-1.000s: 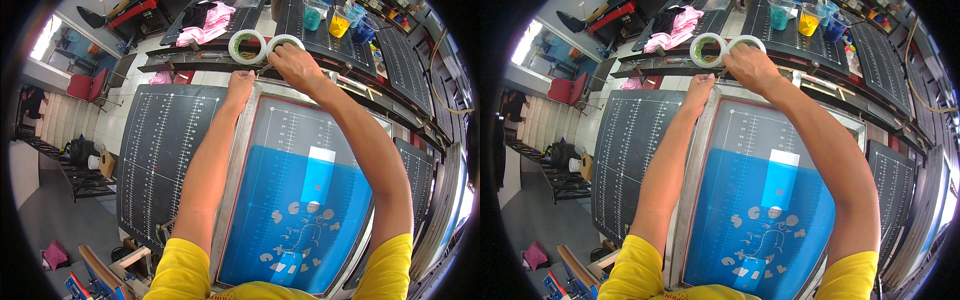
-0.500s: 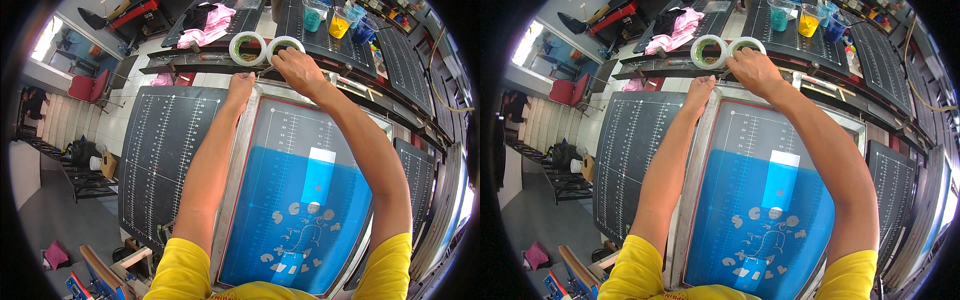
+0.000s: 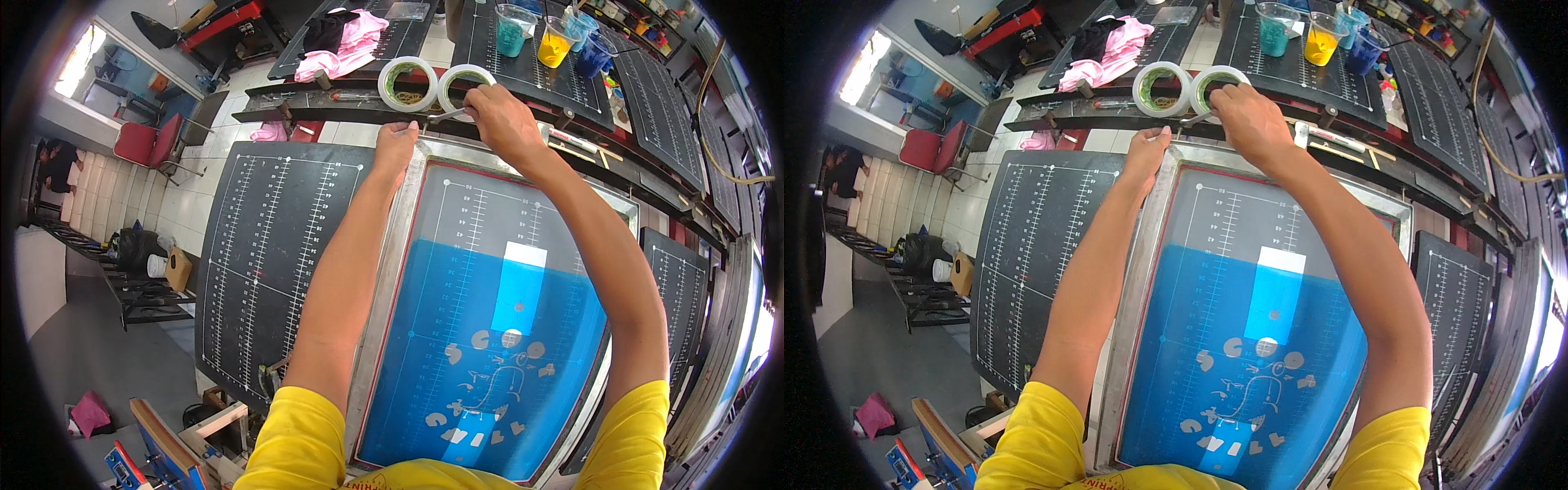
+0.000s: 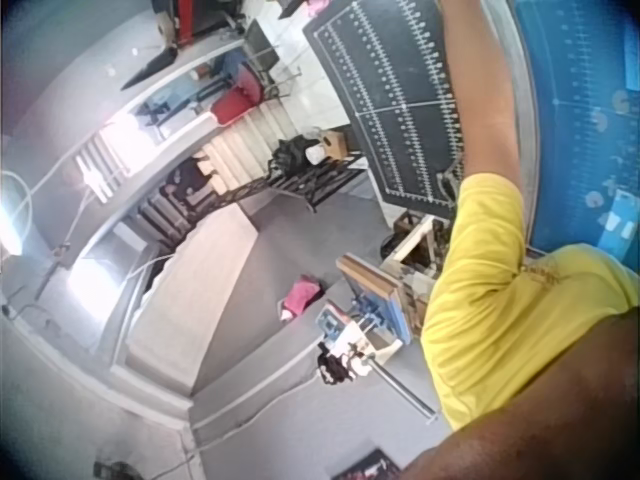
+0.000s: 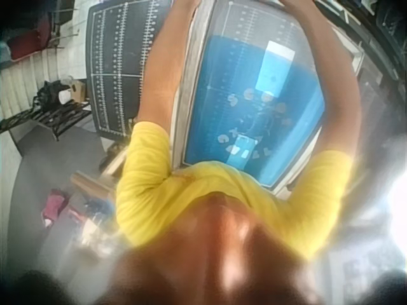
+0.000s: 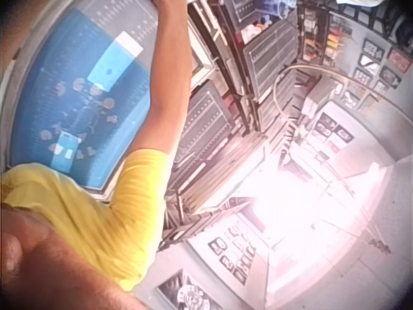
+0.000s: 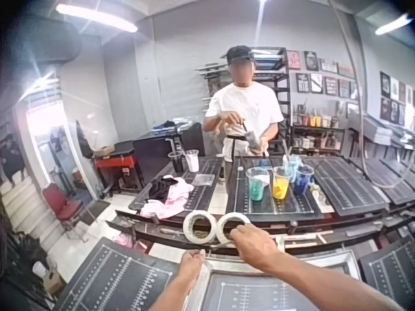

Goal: The person aligns a screen printing frame on a press, adjusting the position by turning knobs and applying tape to the edges of the screen.

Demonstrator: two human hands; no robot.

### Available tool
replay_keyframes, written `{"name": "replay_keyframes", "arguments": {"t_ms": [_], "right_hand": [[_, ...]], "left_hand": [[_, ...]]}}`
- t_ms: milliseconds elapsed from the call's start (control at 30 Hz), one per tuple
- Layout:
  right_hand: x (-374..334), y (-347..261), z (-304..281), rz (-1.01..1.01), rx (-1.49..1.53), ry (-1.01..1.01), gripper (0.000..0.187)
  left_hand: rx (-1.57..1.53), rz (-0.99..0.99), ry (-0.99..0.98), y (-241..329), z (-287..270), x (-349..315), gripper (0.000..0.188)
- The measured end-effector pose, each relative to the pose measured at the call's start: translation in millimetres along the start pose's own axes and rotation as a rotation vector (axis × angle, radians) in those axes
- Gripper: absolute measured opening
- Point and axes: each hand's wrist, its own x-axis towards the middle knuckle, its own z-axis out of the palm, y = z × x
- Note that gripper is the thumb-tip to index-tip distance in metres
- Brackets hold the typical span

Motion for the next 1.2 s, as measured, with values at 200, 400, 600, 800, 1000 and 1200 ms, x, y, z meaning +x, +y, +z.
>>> {"name": "replay_keyframes", "arguments": {"t_ms": [200, 400, 600, 800, 1000, 1200], "right_hand": [[-17.6, -1.2, -1.7, 0.168, 0.138, -0.039, 0.010], [-26.3, -5.6, 10.8, 0.259, 0.236, -0.036, 0.010], [-36.5, 1.5, 27.5, 0.225, 0.264, 0.066, 0.010], [-37.9, 3.2, 33.7, 0.237, 0.253, 0.057, 0.013], [-28.2, -5.5, 20.5, 0.230, 0.194, 0.029, 0.014], [-25.6, -5.6, 23.6, 0.244, 0.241, 0.013, 0.013]], "left_hand": [[-0.045, 0.116, 0.034, -3.7, -0.1, 0.3, 0.035], [0.084, 0.161, 0.055, -2.7, 1.1, -1.2, 0.028], [0.195, 0.236, 0.114, -16.1, 0.2, 10.9, 0.031], [0.170, 0.191, 0.076, -9.6, -1.5, 8.9, 0.034], [0.171, 0.169, 0.072, -2.0, 0.0, 8.7, 0.028], [0.126, 0.179, 0.048, -1.3, 0.6, 8.9, 0.027]]}}
